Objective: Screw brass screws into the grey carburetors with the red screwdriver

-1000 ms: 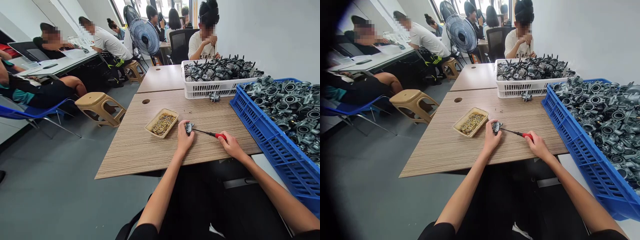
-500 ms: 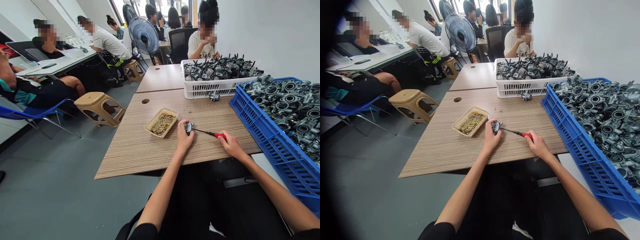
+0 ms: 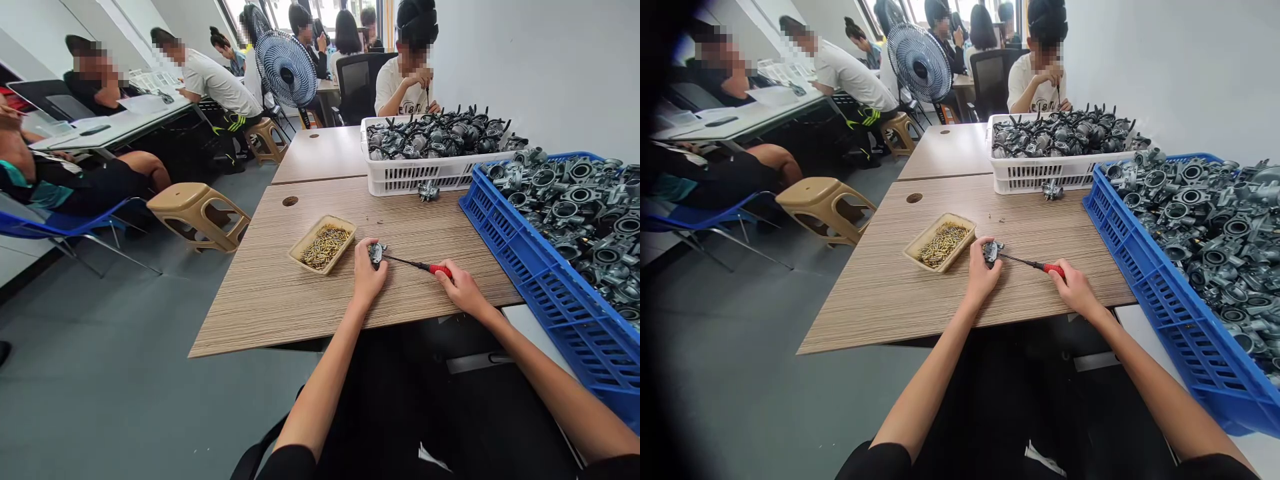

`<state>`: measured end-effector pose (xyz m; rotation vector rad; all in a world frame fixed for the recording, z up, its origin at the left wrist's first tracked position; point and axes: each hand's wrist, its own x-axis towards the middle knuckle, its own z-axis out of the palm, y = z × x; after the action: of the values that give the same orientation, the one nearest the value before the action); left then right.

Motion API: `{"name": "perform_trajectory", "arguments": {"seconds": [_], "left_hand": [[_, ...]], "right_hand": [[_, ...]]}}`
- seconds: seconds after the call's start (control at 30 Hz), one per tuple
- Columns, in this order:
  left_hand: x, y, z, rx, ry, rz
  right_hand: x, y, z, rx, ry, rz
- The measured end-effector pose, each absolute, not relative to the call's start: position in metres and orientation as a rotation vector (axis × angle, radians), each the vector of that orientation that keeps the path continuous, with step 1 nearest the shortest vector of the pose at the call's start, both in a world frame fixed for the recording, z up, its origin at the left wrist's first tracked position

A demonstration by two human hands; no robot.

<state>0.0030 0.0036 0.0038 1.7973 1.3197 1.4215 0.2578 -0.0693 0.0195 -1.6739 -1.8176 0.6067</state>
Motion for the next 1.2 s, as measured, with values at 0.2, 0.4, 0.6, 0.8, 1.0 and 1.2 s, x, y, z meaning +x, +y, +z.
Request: {"name": "perform_trajectory", "arguments": {"seconds": [0.2, 0.4, 0.6, 0.8, 1.0, 1.2], "left_hand": [[0.0039, 0.0039, 0.0028, 1.799, 1.325, 1.434], [0.0032, 0.003, 0.004, 1.802, 1.327, 1.417], [0.0031, 0.0017, 0.0063, 1.797, 1.332, 1.406], [0.003, 0.0021, 0.0061, 1.793, 1.331, 1.398], [0.0034, 0.0019, 0.0063, 1.796, 1.328, 1.409], [0.0035, 0.0013, 0.0069, 1.799, 1.329, 1.416]], "right_hand": [[0.2581, -0.0696, 0.0187, -1.672, -1.819, 0.6], [0.2579, -0.0694, 0.0208, -1.664, -1.821, 0.606], [0.2576, -0.0692, 0.0194, -1.656, -1.815, 0.594], [0.2574, -0.0694, 0.0197, -1.662, -1.812, 0.598], [0.2568, -0.0691, 0.0223, -1.663, -1.819, 0.584], [0.2565, -0.0697, 0.023, -1.661, -1.822, 0.585]]}}
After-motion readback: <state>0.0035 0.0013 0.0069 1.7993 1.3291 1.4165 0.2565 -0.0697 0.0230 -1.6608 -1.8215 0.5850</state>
